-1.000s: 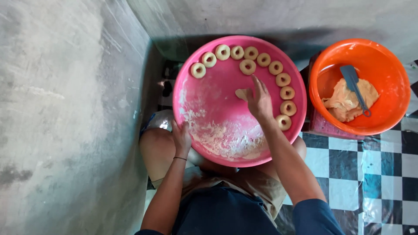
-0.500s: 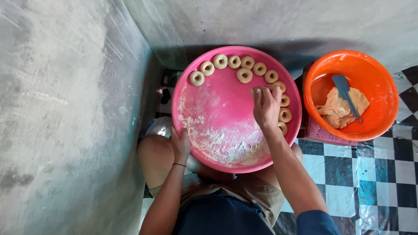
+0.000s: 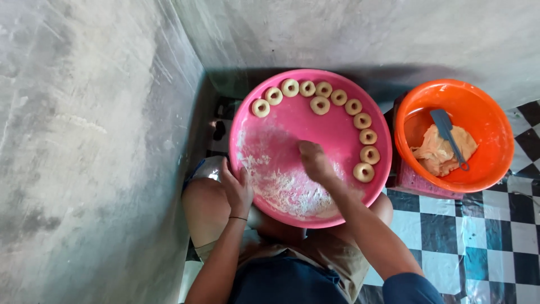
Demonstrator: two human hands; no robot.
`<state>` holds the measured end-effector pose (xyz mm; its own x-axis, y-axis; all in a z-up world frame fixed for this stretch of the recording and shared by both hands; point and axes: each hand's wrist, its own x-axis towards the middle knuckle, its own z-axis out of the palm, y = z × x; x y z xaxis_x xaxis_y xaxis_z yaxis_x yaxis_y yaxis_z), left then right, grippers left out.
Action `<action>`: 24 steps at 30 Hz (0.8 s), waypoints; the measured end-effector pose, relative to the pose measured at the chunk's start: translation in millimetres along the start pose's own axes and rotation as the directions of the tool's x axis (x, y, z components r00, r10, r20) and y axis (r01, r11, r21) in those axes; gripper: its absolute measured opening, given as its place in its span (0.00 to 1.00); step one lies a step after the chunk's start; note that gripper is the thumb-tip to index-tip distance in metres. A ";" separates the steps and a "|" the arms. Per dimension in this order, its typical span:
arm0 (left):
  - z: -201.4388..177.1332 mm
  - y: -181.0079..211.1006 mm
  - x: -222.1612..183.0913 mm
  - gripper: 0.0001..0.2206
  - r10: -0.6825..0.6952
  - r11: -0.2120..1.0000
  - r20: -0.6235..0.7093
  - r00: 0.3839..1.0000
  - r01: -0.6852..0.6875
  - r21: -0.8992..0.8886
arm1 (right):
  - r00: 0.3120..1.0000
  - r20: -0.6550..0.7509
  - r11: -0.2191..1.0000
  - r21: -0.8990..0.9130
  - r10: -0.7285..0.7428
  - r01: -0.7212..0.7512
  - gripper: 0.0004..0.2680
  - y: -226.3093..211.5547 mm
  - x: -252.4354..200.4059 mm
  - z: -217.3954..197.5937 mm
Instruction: The person is manually shaping donuts by rolling pieces of dough into balls and then creating a hole in the center before placing them on a tray.
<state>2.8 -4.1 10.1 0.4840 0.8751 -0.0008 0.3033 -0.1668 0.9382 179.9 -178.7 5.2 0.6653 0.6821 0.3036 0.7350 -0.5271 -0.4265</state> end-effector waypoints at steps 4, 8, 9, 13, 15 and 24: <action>-6.7 74.8 -5.0 0.20 0.323 0.946 0.061 0.945 -0.323 -0.003 | 0.837 0.253 0.651 0.534 0.486 -0.540 0.16 -46.4 4.5 -90.5; 35.1 120.1 -26.0 0.26 -0.028 0.550 0.647 0.762 0.552 -0.627 | 0.940 0.061 0.314 0.934 0.335 -0.173 0.19 -130.3 -14.0 -87.9; 36.5 133.0 -36.4 0.26 -0.021 0.550 0.647 0.762 0.549 -0.629 | 0.941 0.055 0.317 0.933 0.334 -0.167 0.19 -137.0 -14.9 -93.1; 36.4 174.5 -79.9 0.22 -0.229 0.524 0.774 0.590 0.745 -0.412 | 0.967 -0.209 0.958 0.274 0.148 -0.087 0.24 -121.8 -31.7 -102.7; 37.6 174.7 -100.7 0.20 -0.331 0.488 0.804 0.495 0.819 -0.303 | 0.935 -0.289 0.975 0.140 0.205 -0.171 0.25 -106.0 -47.9 -106.3; 55.4 142.1 -84.9 0.11 0.123 0.292 0.854 0.505 0.804 -0.517 | 0.475 -0.110 0.465 0.479 0.873 -0.744 0.10 -38.9 -230.2 -130.0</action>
<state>50.3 -127.3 124.4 0.9829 0.0334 -0.1811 0.0530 0.8903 0.4523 15.3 -381.1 62.7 0.9721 -0.1923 -0.1341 -0.2157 -0.5101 -0.8326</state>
